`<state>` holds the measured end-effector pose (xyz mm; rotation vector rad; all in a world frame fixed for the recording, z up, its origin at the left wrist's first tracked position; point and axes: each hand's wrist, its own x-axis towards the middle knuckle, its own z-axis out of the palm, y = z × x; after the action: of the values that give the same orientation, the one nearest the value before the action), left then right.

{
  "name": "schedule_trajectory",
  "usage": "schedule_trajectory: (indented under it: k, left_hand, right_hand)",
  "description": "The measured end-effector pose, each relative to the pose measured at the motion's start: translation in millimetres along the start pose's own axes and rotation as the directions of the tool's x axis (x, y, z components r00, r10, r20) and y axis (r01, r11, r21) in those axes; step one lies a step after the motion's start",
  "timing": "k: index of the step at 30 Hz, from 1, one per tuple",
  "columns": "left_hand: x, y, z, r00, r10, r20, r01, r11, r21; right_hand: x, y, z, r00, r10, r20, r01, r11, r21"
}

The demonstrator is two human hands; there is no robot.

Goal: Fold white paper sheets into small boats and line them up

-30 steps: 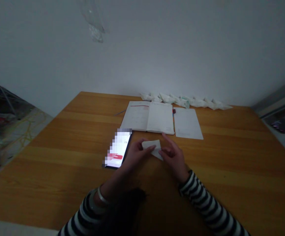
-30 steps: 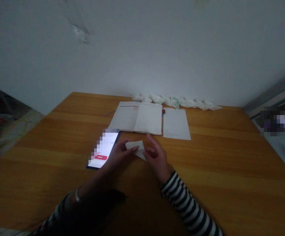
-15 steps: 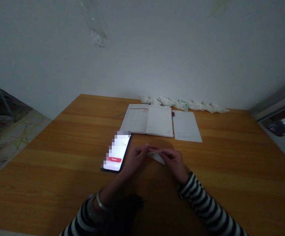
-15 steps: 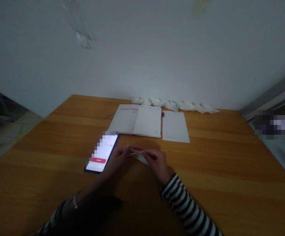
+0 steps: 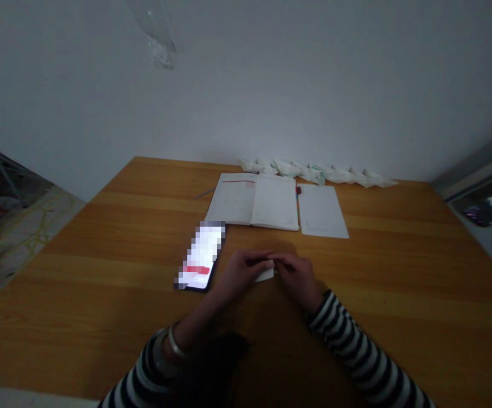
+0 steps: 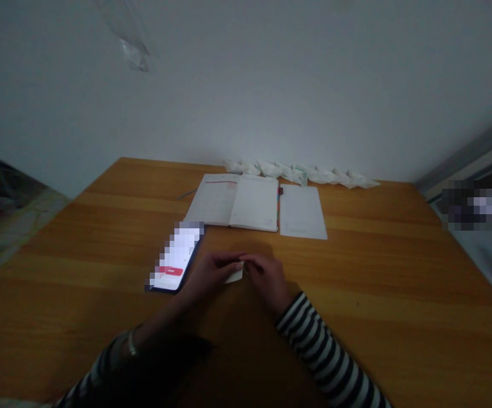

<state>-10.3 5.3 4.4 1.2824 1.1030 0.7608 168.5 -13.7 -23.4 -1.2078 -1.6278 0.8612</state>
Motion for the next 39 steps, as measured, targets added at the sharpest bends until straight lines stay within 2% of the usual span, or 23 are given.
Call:
schedule_trajectory:
  k: [4,7,10,17,25,28,34,39]
  left_hand:
    - [-3,6,-6.3,0.996,0.062,0.069,-0.066,0.996,0.063]
    - [-4,9,-10.6,0.984,0.108,0.144,-0.113,0.993,0.027]
    - [-4,10,-11.4,0.978,0.123,0.166,-0.122,0.992,-0.017]
    - [-3,8,-10.8,0.997,-0.051,0.052,0.051,0.999,-0.004]
    - [-4,8,-14.9,0.980,-0.105,0.168,0.130,0.981,-0.142]
    - [-4,6,-15.2,0.977,-0.143,0.159,0.166,0.976,-0.140]
    - [-1,3,-16.2,0.989,-0.110,0.100,0.109,0.994,0.021]
    - [-1,4,-14.5,0.995,0.034,0.094,-0.045,0.992,0.116]
  right_hand:
    - [0,0,-1,0.999,0.021,-0.041,-0.019,0.999,0.042]
    - [0,-3,-2,0.998,0.029,-0.060,-0.026,0.998,0.055]
    - [0,-4,-3,0.997,0.054,-0.061,-0.049,0.995,0.081]
    - [0,-3,-2,0.992,0.127,-0.010,-0.124,0.980,0.156]
    - [-2,-12,-2,0.993,0.115,-0.016,-0.111,0.977,0.180]
    - [-2,-13,0,0.993,0.120,0.001,-0.118,0.970,0.211]
    - [0,-8,-1,0.976,0.205,0.078,-0.218,0.938,0.268]
    - [3,-9,-5,0.965,0.228,0.126,-0.258,0.899,0.354]
